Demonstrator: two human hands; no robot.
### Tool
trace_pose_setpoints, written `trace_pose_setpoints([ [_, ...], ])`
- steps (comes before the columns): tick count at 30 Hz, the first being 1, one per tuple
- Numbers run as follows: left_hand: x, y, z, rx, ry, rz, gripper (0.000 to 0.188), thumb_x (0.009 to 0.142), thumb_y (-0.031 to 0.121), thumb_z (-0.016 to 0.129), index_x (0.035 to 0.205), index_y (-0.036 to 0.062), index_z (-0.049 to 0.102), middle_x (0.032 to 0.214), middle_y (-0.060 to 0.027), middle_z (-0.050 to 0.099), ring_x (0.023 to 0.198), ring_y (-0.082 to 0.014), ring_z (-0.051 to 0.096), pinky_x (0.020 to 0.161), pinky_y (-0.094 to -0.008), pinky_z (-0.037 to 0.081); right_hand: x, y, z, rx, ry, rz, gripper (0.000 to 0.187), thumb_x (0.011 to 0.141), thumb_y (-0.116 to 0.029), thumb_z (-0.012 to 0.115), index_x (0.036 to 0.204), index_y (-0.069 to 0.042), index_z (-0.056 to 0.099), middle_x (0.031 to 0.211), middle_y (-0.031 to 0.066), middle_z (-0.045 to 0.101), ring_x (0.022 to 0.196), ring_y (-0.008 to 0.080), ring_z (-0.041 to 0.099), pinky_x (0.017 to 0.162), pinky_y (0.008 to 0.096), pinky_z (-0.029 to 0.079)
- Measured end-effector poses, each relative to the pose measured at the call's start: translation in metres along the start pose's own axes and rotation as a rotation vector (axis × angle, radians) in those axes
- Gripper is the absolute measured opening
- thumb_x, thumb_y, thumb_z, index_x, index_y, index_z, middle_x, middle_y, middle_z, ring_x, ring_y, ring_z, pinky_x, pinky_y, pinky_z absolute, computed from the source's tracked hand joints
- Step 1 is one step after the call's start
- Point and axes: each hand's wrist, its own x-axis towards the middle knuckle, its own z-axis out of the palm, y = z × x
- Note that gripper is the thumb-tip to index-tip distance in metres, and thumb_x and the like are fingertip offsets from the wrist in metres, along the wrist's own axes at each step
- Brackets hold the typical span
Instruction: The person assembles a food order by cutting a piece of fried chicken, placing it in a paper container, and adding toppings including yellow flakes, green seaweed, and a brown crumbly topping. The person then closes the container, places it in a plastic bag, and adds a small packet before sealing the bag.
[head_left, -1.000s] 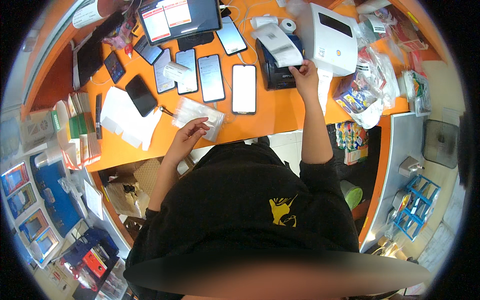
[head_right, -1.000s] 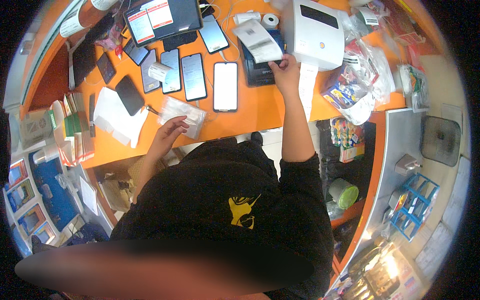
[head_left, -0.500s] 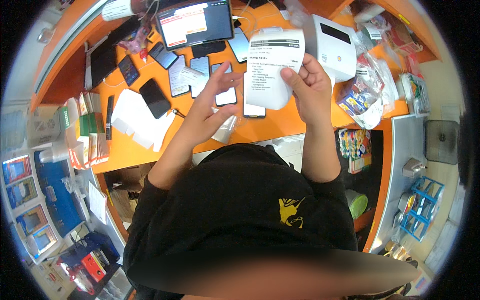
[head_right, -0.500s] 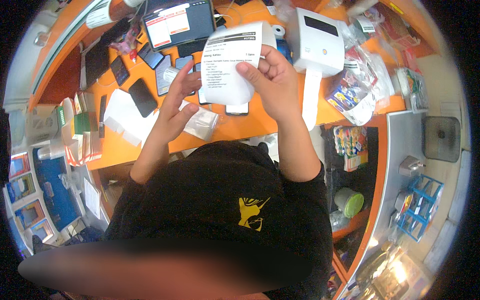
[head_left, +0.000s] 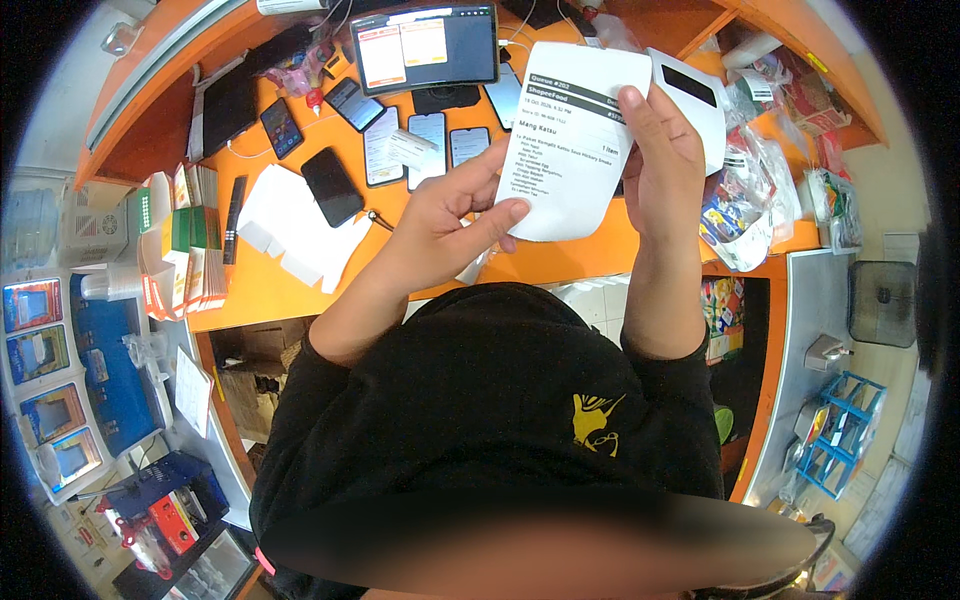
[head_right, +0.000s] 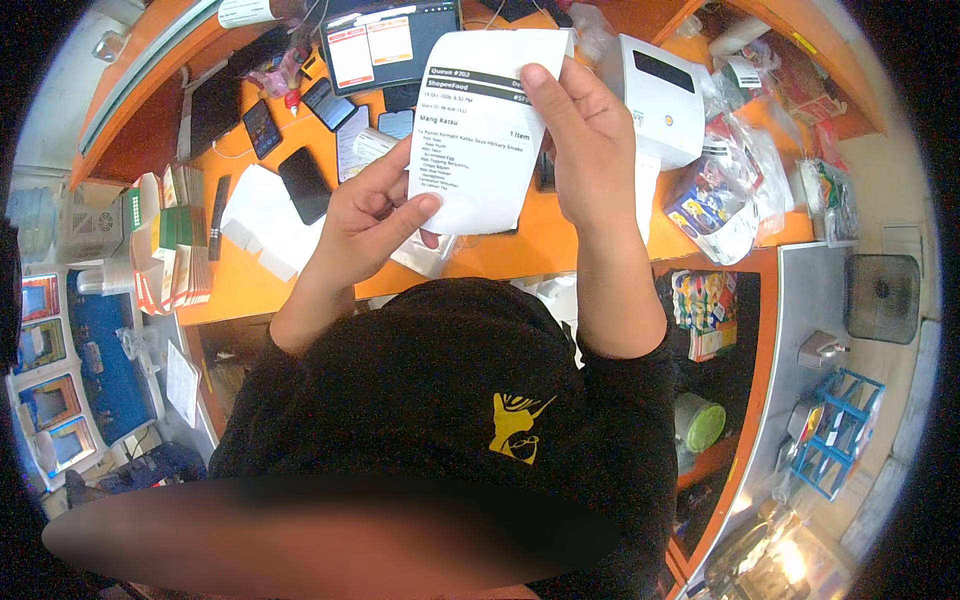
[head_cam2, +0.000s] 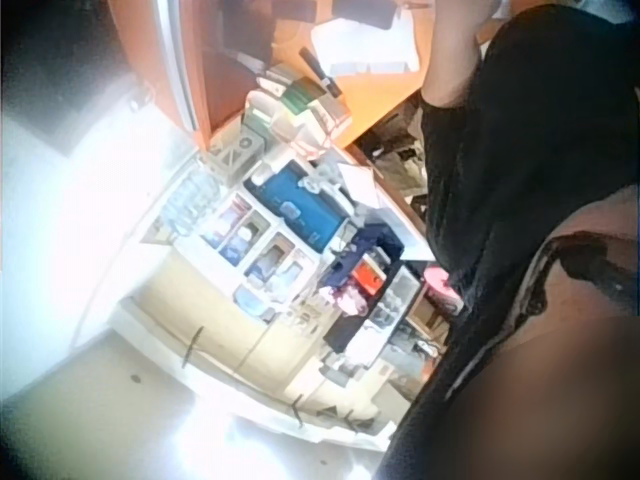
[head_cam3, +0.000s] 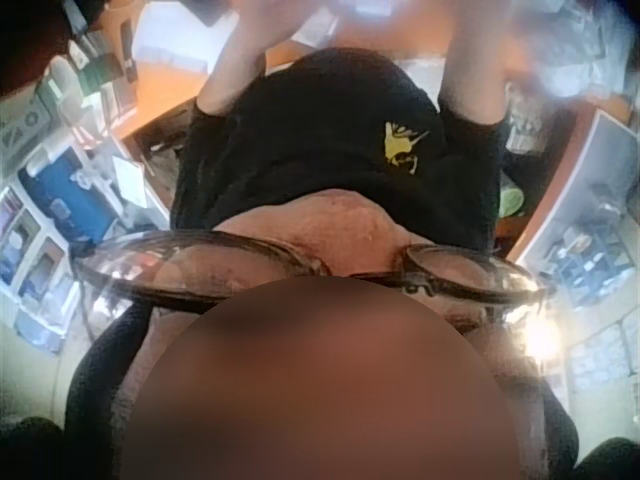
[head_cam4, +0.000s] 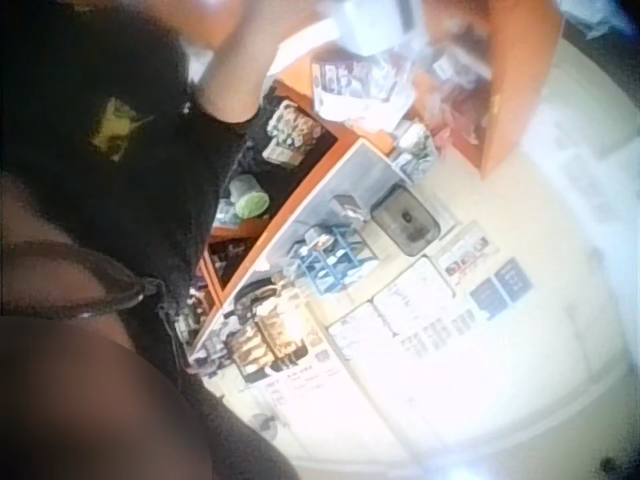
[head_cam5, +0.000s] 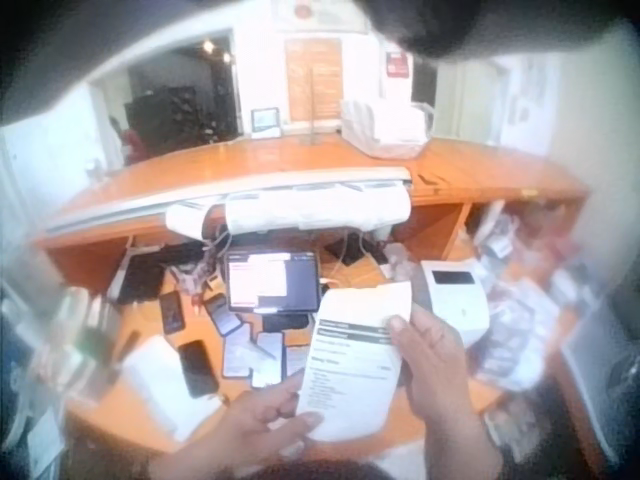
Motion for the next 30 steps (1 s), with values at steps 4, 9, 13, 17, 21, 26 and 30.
trace_pose_setpoints([
  [4,-0.004,-0.003,-0.005,0.029,0.013,-0.018,0.062,0.096,0.003,0.055,0.151,-0.0014,0.027,0.118,-0.0131,0.066,0.086,-0.0100,0.065,0.065,-0.0220,0.054,0.012,-0.001,0.006,-0.126,-0.019,0.012,0.029,0.098,-0.021,0.060,0.120,-0.003,0.063,0.097,0.0013,0.070,0.077,0.0045,0.062,0.065,0.0171,0.047],
  [9,-0.003,-0.009,-0.019,0.092,0.011,0.165,0.063,0.096,0.014,0.060,0.151,0.0050,0.032,0.124,-0.0131,0.063,0.101,-0.0139,0.062,0.083,-0.0291,0.050,0.019,0.004,0.013,0.033,-0.082,-0.005,0.027,0.097,-0.013,0.061,0.122,-0.003,0.057,0.094,0.0019,0.070,0.081,0.0075,0.065,0.068,0.0204,0.050],
  [13,0.016,-0.007,-0.042,0.389,0.394,0.543,0.059,0.094,0.019,0.061,0.146,0.0052,0.038,0.134,-0.0144,0.051,0.121,-0.0232,0.051,0.099,-0.0393,0.042,0.023,0.007,0.020,-0.288,-0.381,0.289,0.023,0.097,-0.011,0.061,0.117,-0.003,0.053,0.091,0.0020,0.067,0.086,0.0068,0.062,0.073,0.0233,0.050],
  [17,0.025,0.007,-0.070,0.666,0.197,0.594,0.032,0.095,0.024,0.059,0.120,0.0045,0.060,0.108,-0.0118,0.058,0.107,-0.0269,0.055,0.096,-0.0405,0.039,0.028,0.006,0.032,-0.394,-0.713,0.301,0.015,0.096,-0.016,0.063,0.098,-0.001,0.063,0.082,-0.0030,0.061,0.076,0.0021,0.053,0.067,0.0198,0.043],
  [21,0.024,0.005,-0.081,0.382,-0.042,0.290,0.025,0.097,0.027,0.059,0.093,0.0033,0.067,0.085,-0.0053,0.060,0.085,-0.0170,0.054,0.077,-0.0326,0.040,0.034,0.004,0.045,-0.509,-0.719,0.263,0.017,0.093,-0.018,0.068,0.094,-0.001,0.066,0.076,-0.0007,0.063,0.069,0.0028,0.052,0.061,0.0214,0.042],
  [26,0.024,-0.023,-0.081,0.006,0.259,0.140,0.027,0.100,0.028,0.057,0.089,0.0041,0.066,0.074,0.0034,0.058,0.068,-0.0041,0.050,0.060,-0.0228,0.038,0.032,0.017,0.073,-0.826,-0.494,-0.227,0.012,0.090,-0.014,0.069,0.093,-0.003,0.067,0.074,0.0072,0.067,0.061,0.0114,0.059,0.056,0.0275,0.045],
  [30,0.027,-0.041,-0.104,-0.415,0.814,-0.030,0.024,0.101,0.032,0.052,0.091,0.0113,0.058,0.069,0.0016,0.055,0.058,-0.0094,0.053,0.058,-0.0258,0.047,0.050,0.019,0.084,-0.840,-0.256,-0.384,0.009,0.090,-0.012,0.067,0.094,-0.004,0.066,0.078,0.0103,0.068,0.065,0.0212,0.065,0.059,0.0290,0.049],
])
